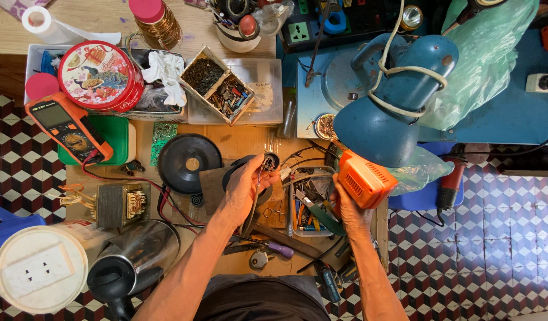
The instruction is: The person repairs a small electrical component at a cluttered workbench. They hold the component and its wires with one hand while using a hot air gun and a soldering iron to heat and solder the wire connections, repositioning the part and wires between heating passes.
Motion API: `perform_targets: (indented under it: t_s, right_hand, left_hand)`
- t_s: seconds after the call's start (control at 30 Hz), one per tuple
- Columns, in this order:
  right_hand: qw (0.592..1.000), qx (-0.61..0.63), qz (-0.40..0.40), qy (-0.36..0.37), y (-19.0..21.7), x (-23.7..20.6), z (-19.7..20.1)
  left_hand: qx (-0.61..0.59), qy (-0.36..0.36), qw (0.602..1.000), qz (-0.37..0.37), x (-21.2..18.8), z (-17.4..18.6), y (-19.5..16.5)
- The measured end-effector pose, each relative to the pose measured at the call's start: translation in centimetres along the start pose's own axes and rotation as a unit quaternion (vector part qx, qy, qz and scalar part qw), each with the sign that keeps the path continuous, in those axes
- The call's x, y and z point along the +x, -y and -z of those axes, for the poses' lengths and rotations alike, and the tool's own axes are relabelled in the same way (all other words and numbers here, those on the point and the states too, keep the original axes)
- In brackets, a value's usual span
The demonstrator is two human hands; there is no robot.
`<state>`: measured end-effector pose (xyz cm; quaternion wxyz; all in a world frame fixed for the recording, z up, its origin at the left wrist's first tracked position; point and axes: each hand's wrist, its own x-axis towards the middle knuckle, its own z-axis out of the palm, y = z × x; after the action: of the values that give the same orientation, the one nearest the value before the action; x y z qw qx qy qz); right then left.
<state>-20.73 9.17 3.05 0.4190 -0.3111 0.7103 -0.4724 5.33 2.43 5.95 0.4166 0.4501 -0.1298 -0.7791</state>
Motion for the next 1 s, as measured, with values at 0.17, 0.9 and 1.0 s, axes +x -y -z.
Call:
perform_targets:
  t_s: [0.17, 0.9, 1.0]
  right_hand:
    - [1.000, -0.010, 0.024, 0.008, -1.0, -0.1, 0.2]
    - [0.999, -0.017, 0.033, 0.000, -1.1, -0.7, -0.4]
    - [1.000, -0.022, -0.001, -0.012, -1.1, -0.5, -0.6]
  left_hand:
    - [-0.006, -0.007, 1.000, 0.010, 0.4, 0.1, 0.1]
    - [-0.006, -0.004, 1.000, 0.001, 0.6, 0.3, 0.1]
    - [-0.011, -0.005, 1.000, 0.004, 0.6, 0.3, 0.1]
